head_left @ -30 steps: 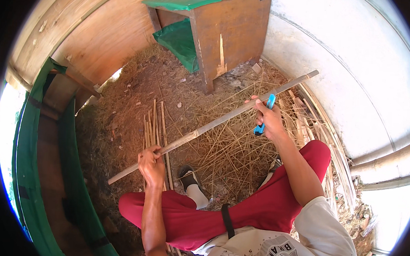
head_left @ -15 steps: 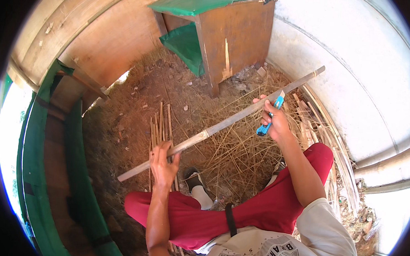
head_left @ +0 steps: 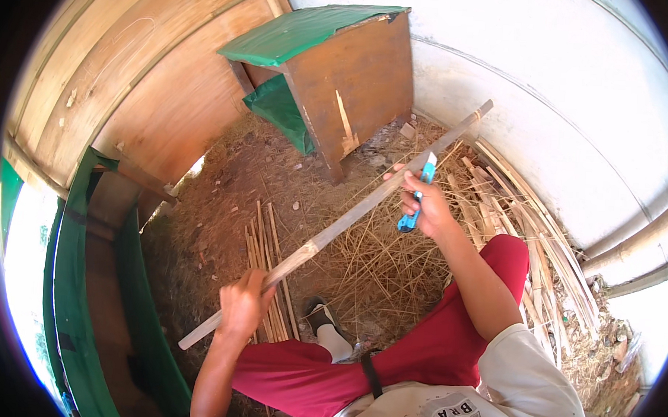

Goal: The person sits on the ground and uses a blue utility knife to shave thin strips from long bamboo poles. They repeatedly hold the pole, scrape the blade along its length to remove material, and place the finished pieces aside.

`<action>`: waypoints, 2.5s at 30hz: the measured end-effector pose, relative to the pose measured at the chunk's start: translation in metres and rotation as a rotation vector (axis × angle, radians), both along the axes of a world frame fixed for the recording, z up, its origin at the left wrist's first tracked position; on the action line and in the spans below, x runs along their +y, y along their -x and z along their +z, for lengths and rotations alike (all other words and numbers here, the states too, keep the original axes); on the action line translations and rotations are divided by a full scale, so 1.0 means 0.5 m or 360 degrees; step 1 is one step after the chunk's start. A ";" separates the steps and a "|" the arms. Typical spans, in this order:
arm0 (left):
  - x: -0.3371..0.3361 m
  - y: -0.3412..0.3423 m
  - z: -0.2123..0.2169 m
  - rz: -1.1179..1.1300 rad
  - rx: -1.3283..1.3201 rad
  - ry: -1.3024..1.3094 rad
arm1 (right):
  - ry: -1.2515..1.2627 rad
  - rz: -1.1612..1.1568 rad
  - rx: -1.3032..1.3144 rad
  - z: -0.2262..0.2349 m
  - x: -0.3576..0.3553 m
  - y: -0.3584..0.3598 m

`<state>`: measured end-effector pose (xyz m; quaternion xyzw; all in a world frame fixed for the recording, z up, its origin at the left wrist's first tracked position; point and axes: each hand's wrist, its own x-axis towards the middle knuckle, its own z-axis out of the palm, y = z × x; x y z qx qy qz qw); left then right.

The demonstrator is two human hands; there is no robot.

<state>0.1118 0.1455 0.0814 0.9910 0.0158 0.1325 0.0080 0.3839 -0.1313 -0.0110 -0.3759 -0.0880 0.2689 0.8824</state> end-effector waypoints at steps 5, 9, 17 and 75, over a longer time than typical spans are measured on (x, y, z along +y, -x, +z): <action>-0.001 0.017 0.014 0.0337 -0.0235 0.0026 | 0.0069 0.0124 0.0034 0.022 0.003 0.024; 0.001 0.015 0.020 0.0443 -0.0318 -0.0057 | 0.0045 0.0136 0.0076 0.020 0.002 0.032; -0.236 -0.014 -0.095 -0.0146 -0.0002 0.0692 | -0.0140 0.0098 0.0161 0.007 0.005 0.039; -0.066 -0.142 -0.010 0.0243 0.0816 0.1112 | 0.0550 0.0253 -0.0003 -0.024 0.091 0.115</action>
